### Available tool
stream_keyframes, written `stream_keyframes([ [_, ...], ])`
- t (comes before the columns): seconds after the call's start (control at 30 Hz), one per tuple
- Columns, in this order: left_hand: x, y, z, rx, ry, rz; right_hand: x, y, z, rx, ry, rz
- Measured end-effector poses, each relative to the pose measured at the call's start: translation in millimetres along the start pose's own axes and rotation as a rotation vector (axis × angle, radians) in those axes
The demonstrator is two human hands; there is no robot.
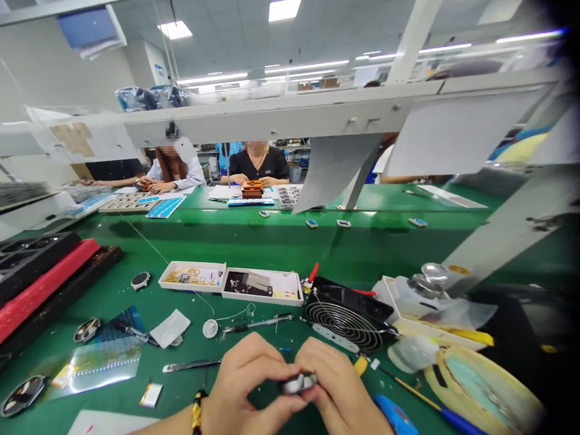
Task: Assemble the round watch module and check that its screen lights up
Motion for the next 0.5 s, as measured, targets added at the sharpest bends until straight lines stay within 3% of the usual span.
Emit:
stream_keyframes([
  [0.27, -3.6, 7.9, -14.1, -0.042, 0.002, -0.061, 4.4, -4.8, 1.8, 0.043, 0.000, 0.035],
  [0.5, -2.4, 5.8, -20.5, -0.052, -0.031, -0.007, 6.3, -6.8, 5.6, 0.091, 0.057, 0.038],
])
Point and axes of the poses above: each hand's wrist, its own x-axis away from the middle knuckle, its own y-axis out of the back of the hand, z = x × y, the point moved 8 cm from there along -x, towards the middle knuckle, and after that the axes turned 5 degrees about y, right-handed, at the moved point
